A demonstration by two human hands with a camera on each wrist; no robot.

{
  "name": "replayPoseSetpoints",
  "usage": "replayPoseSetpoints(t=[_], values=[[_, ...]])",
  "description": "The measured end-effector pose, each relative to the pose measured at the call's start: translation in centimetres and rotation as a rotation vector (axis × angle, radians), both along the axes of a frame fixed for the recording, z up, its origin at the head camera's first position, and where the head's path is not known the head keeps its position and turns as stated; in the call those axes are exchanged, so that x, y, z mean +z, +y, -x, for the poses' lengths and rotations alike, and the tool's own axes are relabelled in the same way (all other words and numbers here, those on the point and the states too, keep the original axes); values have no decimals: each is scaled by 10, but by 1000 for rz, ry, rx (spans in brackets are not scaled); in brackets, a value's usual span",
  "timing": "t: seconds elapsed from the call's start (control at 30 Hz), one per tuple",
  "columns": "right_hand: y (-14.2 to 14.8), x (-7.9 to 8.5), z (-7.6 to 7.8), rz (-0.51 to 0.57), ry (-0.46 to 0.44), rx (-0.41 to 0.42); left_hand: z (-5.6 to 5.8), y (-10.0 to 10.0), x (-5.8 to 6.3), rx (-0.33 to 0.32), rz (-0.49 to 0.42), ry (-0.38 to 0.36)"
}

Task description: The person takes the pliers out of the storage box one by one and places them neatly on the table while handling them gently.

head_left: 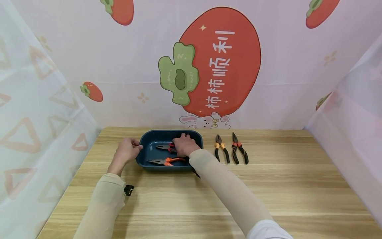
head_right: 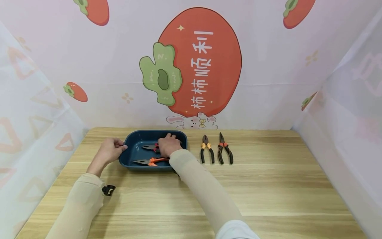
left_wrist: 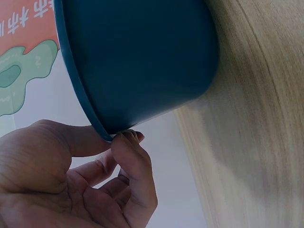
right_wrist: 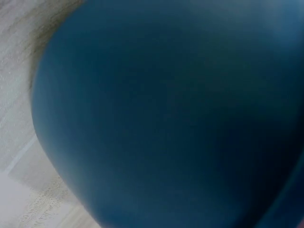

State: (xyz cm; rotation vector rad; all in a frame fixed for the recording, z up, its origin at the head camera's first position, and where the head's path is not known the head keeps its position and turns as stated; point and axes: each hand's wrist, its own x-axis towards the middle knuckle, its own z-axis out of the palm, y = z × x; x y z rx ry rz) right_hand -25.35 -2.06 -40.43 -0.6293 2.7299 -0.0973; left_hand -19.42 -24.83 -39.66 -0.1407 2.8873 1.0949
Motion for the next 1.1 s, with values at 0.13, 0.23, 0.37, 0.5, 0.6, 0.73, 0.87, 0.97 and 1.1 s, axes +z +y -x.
replayPoseSetpoints(t=[0.13,0.23,0.37,0.5,0.6,0.73,0.87,0.97,1.1], values=[[1,0,1,18,4,-11,-1,0,1,2,-3,-5],[2,0,1,28,-3,-19,-1,0,2,4,-5,-12],[3,-2,1,37,-7,-24,-1,0,1,4,-2,-13],[3,-2,1,44,4,-35,-1,0,0,7,4,-10],[3,-3,0,39,11,-33,-1,1,1,8,3,-11],[4,-3,1,20,17,-7,-1,1,1,10,0,-15],[5,-3,2,3,22,8,-1,1,2,14,-1,-24],[4,-3,2,-2,19,9,-2,1,3,9,-4,-23],[4,-3,2,-14,15,16,-2,0,4,1,-8,-20]])
